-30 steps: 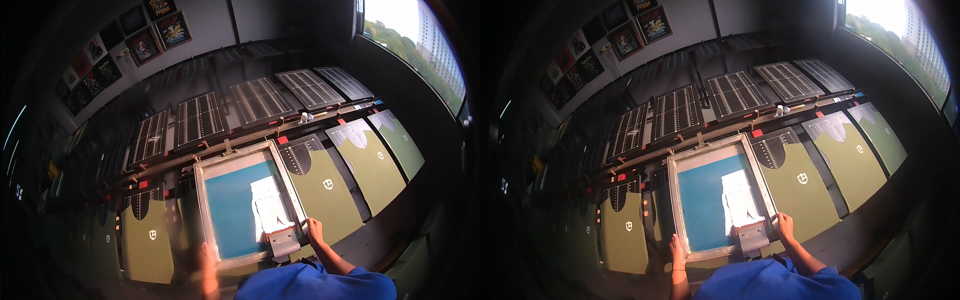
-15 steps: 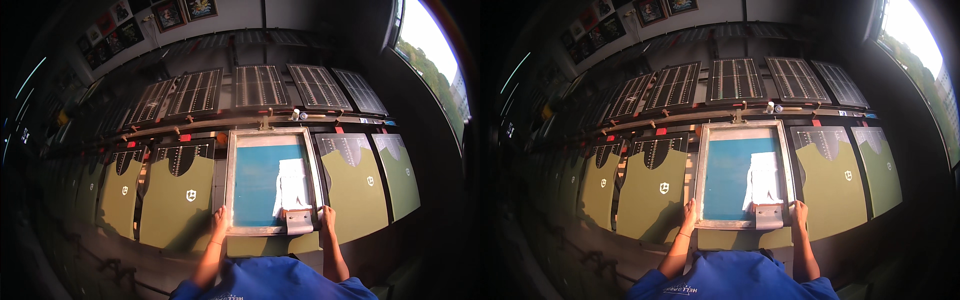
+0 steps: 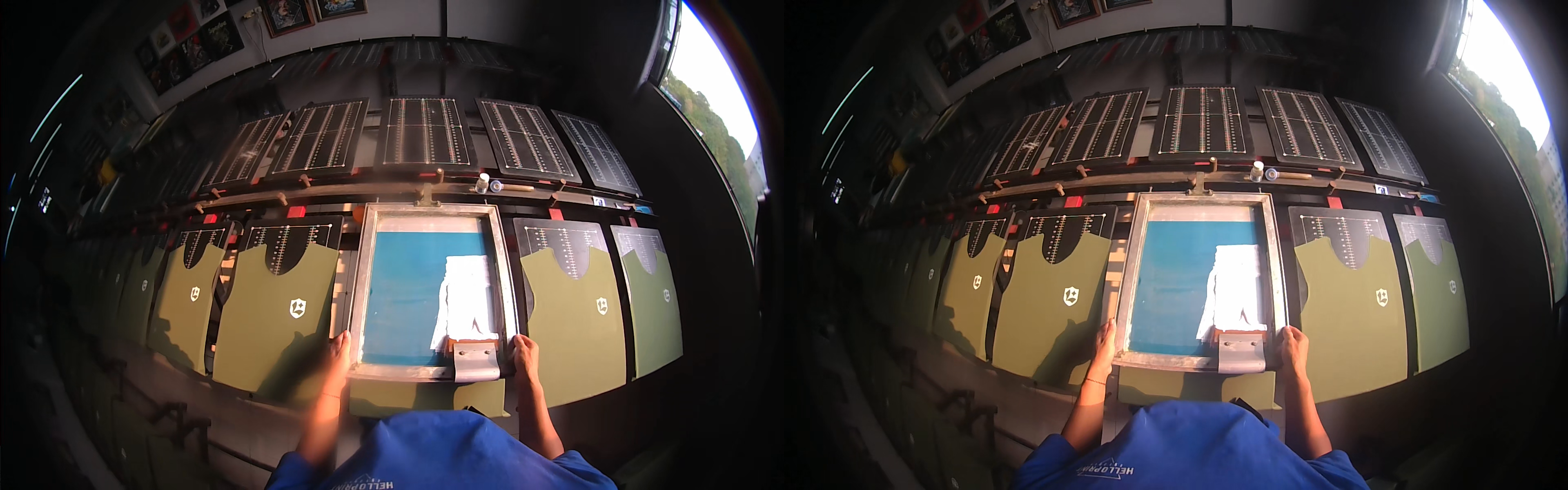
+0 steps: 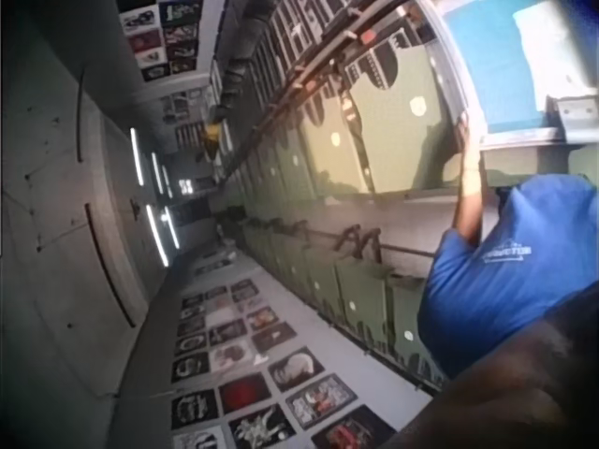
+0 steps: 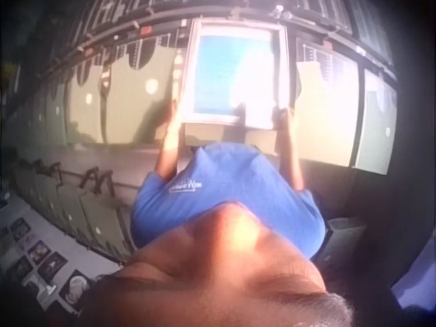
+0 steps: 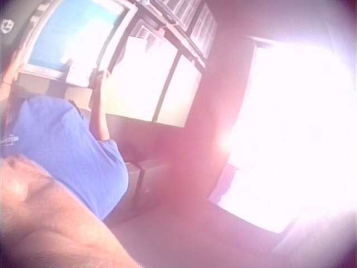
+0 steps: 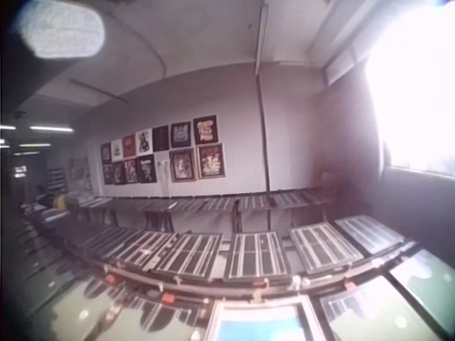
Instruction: The person uses a squeegee to spread white ink across a screen printing frame placed over a green t-shirt. They repeatedly pull the ink across the mesh to print a design, then lift the frame to reveal the printed shirt before moving to the next one in the line.
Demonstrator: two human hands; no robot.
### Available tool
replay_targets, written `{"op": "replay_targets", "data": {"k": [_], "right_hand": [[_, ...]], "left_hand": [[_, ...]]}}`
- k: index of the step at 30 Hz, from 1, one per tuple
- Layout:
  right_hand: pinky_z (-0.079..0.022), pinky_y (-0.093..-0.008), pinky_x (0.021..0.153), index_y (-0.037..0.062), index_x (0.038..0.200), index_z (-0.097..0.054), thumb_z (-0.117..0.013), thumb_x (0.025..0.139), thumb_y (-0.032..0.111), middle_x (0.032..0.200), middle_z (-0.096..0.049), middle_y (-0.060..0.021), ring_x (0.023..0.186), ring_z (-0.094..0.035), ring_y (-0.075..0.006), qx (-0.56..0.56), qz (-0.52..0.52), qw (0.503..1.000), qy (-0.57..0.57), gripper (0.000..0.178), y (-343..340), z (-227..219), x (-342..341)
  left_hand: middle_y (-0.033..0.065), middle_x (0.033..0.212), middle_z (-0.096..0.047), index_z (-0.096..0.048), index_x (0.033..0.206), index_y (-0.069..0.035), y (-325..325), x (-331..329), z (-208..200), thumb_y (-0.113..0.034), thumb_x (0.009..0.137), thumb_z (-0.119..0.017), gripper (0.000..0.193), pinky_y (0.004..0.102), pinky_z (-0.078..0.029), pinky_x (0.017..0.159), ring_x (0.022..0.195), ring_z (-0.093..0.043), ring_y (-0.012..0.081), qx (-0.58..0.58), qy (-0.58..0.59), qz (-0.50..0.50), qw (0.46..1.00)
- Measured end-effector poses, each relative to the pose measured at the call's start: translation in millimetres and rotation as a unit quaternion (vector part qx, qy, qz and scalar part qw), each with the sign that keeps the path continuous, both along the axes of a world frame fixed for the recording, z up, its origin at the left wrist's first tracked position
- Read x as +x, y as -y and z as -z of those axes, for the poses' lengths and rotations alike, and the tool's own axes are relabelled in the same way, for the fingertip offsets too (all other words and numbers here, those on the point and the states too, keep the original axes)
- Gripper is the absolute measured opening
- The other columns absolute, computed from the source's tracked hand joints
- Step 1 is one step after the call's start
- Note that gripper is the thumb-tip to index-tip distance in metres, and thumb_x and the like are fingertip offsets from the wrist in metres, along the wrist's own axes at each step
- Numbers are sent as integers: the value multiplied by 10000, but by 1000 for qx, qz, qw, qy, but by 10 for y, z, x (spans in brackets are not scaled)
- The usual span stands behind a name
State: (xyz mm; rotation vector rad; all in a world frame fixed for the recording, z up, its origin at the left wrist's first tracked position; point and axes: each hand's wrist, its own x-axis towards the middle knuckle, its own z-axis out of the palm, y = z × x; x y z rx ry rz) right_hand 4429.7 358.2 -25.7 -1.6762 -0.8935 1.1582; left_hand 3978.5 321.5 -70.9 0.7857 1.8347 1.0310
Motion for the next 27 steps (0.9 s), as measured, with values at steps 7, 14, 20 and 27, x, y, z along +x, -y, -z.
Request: {"op": "replay_targets", "data": {"k": [7, 14, 20, 27], "right_hand": [[-360, -234, 528, 13, 836, -684, -591, 989, 229, 660, -554, 51, 571, -477, -56, -35, 68, 997, -34, 280, -57, 590, 144], [-454, -240, 626, -46, 1086, -716, -667, 952, 233, 813, -675, 2, 687, -585, -86, -63, 73, 994, -55, 314, -54, 641, 99], [-483, -254, 730, -52, 1091, -719, -709, 920, 254, 896, -707, -30, 794, -625, -114, -76, 92, 992, -44, 350, -137, 642, 71], [-496, -327, 750, -32, 1036, -690, -658, 944, 312, 882, -688, -91, 774, -626, -189, -25, 12, 979, 201, 357, -141, 606, 65]], "left_hand": [[122, 1280, -620, -601, 1278, 12, 14, 139, 47, -586, 988, -462, 679, 389, -404, 1036, 1192, -556, 224, 50, 93, -142, 984], [127, 1237, -627, -612, 1238, 22, 75, 18, 417, -566, 983, -483, 653, 401, -415, 1023, 1163, -561, 230, 52, 113, -168, 978], [104, 1138, -659, -671, 1096, 21, 1, 114, 483, -460, 996, -524, 513, 369, -405, 995, 1118, -563, 218, 66, 57, -210, 974], [97, 914, -622, -622, 989, -2, -48, 563, -357, -60, 948, -582, 81, 352, -472, 782, 851, -585, 222, 288, -400, -79, 867]]}}
